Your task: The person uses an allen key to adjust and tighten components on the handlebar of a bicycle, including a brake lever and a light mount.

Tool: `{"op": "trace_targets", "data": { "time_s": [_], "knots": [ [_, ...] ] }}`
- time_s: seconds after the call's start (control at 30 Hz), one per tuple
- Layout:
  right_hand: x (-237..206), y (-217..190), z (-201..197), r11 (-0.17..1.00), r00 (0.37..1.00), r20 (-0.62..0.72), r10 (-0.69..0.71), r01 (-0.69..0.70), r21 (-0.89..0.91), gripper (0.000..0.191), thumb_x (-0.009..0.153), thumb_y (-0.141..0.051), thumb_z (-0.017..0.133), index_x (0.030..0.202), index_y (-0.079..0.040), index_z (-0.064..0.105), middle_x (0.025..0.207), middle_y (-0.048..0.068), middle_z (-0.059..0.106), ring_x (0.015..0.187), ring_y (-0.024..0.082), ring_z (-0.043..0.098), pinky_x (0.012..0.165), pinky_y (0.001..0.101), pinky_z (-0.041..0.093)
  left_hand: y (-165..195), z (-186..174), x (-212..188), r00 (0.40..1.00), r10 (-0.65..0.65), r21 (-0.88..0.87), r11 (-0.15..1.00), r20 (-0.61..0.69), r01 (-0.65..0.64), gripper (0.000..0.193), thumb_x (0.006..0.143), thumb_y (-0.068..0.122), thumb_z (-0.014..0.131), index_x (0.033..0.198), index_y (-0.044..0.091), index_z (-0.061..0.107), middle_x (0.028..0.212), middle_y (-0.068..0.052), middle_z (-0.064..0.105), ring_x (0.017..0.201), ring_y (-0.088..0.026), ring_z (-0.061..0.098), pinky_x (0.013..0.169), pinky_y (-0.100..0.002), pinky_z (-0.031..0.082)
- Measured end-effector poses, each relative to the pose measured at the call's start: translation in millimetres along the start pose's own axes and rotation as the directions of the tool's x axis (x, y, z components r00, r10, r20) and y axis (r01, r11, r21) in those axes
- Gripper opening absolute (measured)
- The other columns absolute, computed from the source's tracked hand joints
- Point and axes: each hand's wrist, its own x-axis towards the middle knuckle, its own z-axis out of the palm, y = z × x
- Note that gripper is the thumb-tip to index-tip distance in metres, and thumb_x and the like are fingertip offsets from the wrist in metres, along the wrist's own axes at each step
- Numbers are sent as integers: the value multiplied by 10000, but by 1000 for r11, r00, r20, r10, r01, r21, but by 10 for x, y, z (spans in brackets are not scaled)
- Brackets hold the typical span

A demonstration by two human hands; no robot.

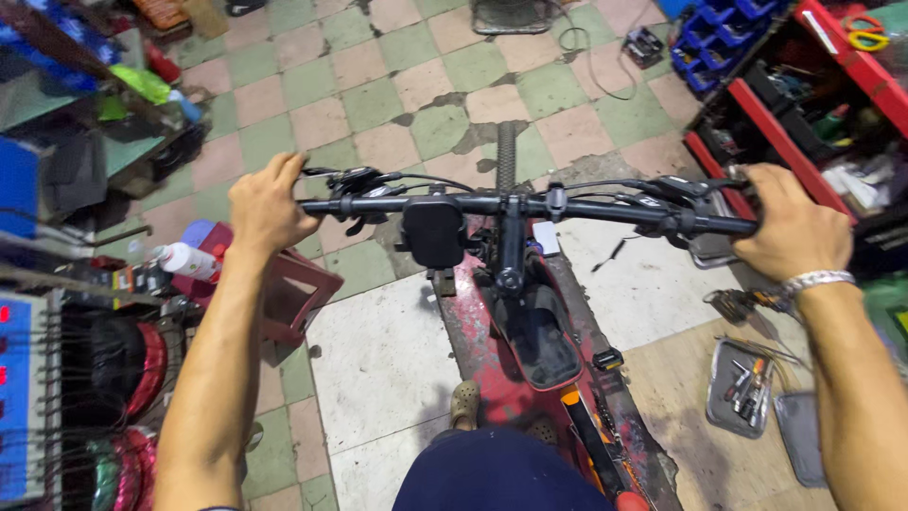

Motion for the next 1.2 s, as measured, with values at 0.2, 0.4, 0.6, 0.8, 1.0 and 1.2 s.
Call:
{"op": "trace_targets", "data": {
  "time_s": [0.2,0.4,0.6,0.8,1.0,1.2],
  "knots": [
    [12,-2,49,995,998,-45,-47,51,85,734,622,-189,784,1343,-218,653,1385,-16,659,911,358,708,760,479,569,-69,-1,43,994,-35,-68,997,108,42,577,632,267,822,1176,115,701,1151,-66,690,861,-347,699,752,-462,550],
    [8,90,266,999,998,-69,-13,10,-43,402,768,-296,807,1127,-184,665,1096,29,671,855,346,694,779,480,550,-54,12,53,988,-75,59,996,134,67,471,603,264,815,966,74,582,942,-113,582,711,-374,619,659,-476,504],
    [57,92,194,999,1000,-10,-21,21,27,957,624,-261,812,1555,-237,590,1524,-26,610,898,362,711,719,469,574,-51,-25,45,993,-59,-27,998,101,62,863,578,269,814,1381,19,623,1329,-146,646,786,-386,672,724,-467,546],
    [20,77,203,997,996,-67,-63,66,45,674,677,-239,779,1340,-223,660,1384,-24,649,1016,336,713,837,464,573,-84,-5,47,975,-87,-16,996,205,92,587,664,313,821,1215,157,692,1125,-64,691,888,-356,696,784,-459,547],
    [15,55,182,998,998,45,49,-47,-50,506,776,-304,821,1245,-213,654,1277,-10,669,982,327,709,877,459,574,-75,18,49,956,-147,129,985,256,117,516,680,339,828,1105,86,680,1038,-89,666,826,-350,676,752,-448,541],
    [53,15,64,999,999,41,-27,25,31,905,600,-210,811,1477,-239,590,1514,-40,599,983,353,708,795,473,570,-88,4,27,998,49,-60,997,27,-48,638,612,280,801,1211,88,694,1173,-82,673,809,-349,668,707,-454,531]
  ]
}}
